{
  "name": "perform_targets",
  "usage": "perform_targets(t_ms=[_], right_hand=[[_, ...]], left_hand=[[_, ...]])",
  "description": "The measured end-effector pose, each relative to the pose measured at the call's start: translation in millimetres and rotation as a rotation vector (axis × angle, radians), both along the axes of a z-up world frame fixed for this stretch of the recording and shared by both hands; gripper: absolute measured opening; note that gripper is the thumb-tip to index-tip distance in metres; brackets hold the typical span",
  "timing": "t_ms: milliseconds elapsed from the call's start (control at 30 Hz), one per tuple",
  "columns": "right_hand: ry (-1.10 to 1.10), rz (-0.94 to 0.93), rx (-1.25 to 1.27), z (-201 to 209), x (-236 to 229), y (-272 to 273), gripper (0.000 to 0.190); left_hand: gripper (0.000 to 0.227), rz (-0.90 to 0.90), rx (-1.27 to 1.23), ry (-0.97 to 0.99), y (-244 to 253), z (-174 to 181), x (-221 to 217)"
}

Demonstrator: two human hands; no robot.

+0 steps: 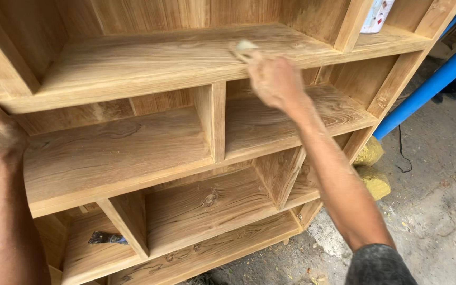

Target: The person sands the interior shelves and dividers of a wooden bookshelf using a sanding block. They systematically smooth the flat surfaces and edges of the wooden compartments while standing in a workshop.

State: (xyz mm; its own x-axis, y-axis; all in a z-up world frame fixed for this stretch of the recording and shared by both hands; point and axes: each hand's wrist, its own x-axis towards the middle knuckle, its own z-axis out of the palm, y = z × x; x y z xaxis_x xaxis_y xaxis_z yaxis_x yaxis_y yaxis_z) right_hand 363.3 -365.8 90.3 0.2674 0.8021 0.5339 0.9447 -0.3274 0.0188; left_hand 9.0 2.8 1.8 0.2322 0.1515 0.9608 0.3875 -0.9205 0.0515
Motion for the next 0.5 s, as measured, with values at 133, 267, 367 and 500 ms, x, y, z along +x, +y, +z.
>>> perform_targets(t_ms=[133,267,367,500], right_hand=[[0.099,-0.464,0.048,-19.2,82.6,-73.4,0.068],[0.013,-0.001,0.197,-24.9,-36.3,58.5,0.042],[0.043,0.172,0.075,-37.6,-135.9,142.2,0.064],[0.138,0.246,0.022,-16.2,-64.5,66.4,0.053]], left_hand=[[0.04,0.243,0.048,-0.252,-7.8,4.7,8.5],[0.029,0.207,0.078,-0.279,-33.2,30.7,8.7],[0.03,0.221,0.142,-0.205,-20.9,22.2,-3.4],[0.027,0.193,0.144,-0.136,-20.7,26.2,-7.2]])
